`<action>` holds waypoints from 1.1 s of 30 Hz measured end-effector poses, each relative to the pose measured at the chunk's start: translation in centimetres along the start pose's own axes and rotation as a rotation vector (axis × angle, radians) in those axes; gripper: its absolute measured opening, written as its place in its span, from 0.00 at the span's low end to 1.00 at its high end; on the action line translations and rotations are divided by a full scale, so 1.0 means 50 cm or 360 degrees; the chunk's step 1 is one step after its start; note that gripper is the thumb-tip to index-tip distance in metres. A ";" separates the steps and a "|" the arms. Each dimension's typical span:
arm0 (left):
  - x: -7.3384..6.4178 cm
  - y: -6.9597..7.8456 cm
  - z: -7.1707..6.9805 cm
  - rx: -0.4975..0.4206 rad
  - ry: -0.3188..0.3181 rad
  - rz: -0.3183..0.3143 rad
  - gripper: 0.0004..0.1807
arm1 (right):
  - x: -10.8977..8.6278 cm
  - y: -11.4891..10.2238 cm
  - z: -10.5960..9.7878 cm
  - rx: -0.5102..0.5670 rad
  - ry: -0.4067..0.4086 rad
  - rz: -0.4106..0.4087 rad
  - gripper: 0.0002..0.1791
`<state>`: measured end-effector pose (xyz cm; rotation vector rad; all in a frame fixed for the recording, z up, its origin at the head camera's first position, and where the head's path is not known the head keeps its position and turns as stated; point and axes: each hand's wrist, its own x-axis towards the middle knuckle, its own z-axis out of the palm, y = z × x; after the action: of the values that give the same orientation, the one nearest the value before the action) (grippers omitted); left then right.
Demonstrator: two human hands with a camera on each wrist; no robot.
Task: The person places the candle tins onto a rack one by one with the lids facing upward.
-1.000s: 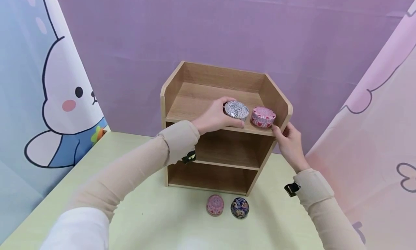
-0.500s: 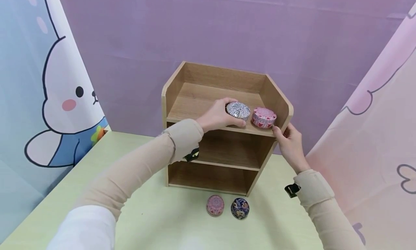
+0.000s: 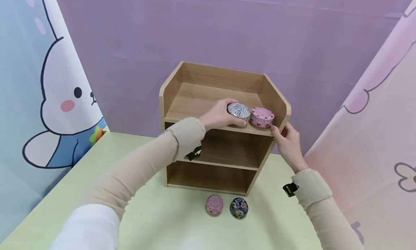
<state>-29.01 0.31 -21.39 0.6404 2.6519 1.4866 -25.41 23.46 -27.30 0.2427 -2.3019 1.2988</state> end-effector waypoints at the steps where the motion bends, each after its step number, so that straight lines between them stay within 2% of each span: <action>1: 0.000 0.000 0.001 0.0001 -0.0004 -0.0009 0.43 | 0.001 0.004 0.001 -0.0001 0.0001 -0.0004 0.18; 17: -0.003 0.001 -0.002 0.0097 0.0021 -0.0054 0.44 | 0.002 0.003 0.009 0.0032 -0.0002 -0.0031 0.20; 33: -0.003 0.002 -0.007 0.0189 -0.0027 -0.0052 0.48 | 0.001 0.002 0.009 -0.0001 0.0003 -0.0025 0.20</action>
<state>-28.89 0.02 -21.17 0.6104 2.7401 1.3176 -25.62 23.12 -27.54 0.2588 -2.2941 1.2903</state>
